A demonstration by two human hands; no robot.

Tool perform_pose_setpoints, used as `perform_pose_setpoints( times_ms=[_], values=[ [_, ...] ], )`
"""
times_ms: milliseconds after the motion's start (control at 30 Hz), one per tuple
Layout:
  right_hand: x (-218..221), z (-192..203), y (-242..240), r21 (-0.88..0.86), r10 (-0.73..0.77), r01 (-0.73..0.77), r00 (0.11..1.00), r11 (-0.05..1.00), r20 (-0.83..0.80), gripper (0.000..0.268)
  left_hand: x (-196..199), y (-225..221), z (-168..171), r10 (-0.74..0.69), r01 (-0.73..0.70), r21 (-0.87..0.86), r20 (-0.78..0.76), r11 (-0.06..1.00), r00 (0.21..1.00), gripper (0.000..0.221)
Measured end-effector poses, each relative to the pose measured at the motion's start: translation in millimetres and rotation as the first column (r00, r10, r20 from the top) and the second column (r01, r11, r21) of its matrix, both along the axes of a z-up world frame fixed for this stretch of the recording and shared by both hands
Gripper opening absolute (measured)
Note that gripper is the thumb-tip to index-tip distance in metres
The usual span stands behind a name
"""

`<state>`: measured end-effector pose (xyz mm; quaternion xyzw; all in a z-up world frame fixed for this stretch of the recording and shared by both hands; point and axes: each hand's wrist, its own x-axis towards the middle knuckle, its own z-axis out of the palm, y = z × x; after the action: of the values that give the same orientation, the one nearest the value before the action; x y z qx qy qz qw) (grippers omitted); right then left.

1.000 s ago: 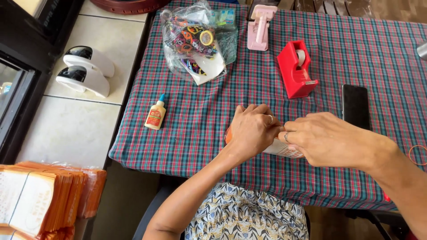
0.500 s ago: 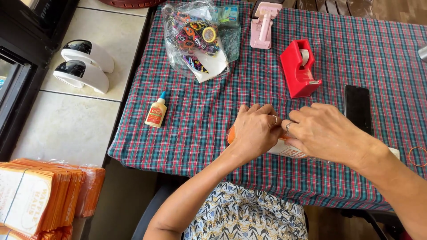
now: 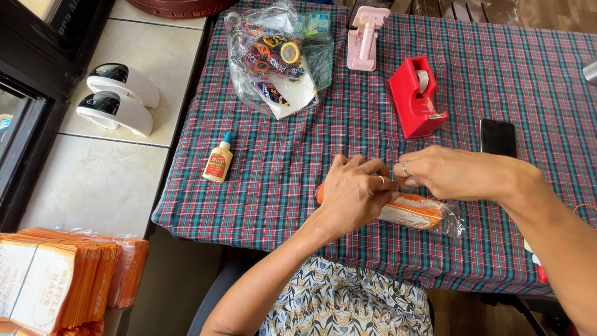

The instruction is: Packaging stacks of orange waffle bags into clear plastic sleeves at a workstation.

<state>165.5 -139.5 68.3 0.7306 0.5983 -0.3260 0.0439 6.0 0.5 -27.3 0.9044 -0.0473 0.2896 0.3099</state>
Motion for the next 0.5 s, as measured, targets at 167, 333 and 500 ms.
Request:
perform_pose_setpoints(
  times_ms=[167, 333, 500],
  values=[
    [20.8, -64.7, -1.1, 0.031, -0.196, 0.244, 0.844, 0.969, -0.499, 0.018, -8.4, 2.2, 15.4, -0.033, 0.035, -0.069, 0.029, 0.997, 0.999, 0.014],
    [23.4, -124.9, -25.4, 0.149, -0.265, 0.375, 0.836, 0.915, -0.481, 0.025, -9.0, 3.7, 22.0, -0.028, 0.025, -0.108, -0.030, 0.994, 0.999, 0.007],
    [-24.5, -45.2, -45.5, 0.333, -0.453, 0.620, 0.765, 0.711, -0.457, 0.062, 0.7, 5.0, 6.8, 0.030, -0.027, 0.047, -0.062, 0.999, 0.998, 0.030]
  ],
)
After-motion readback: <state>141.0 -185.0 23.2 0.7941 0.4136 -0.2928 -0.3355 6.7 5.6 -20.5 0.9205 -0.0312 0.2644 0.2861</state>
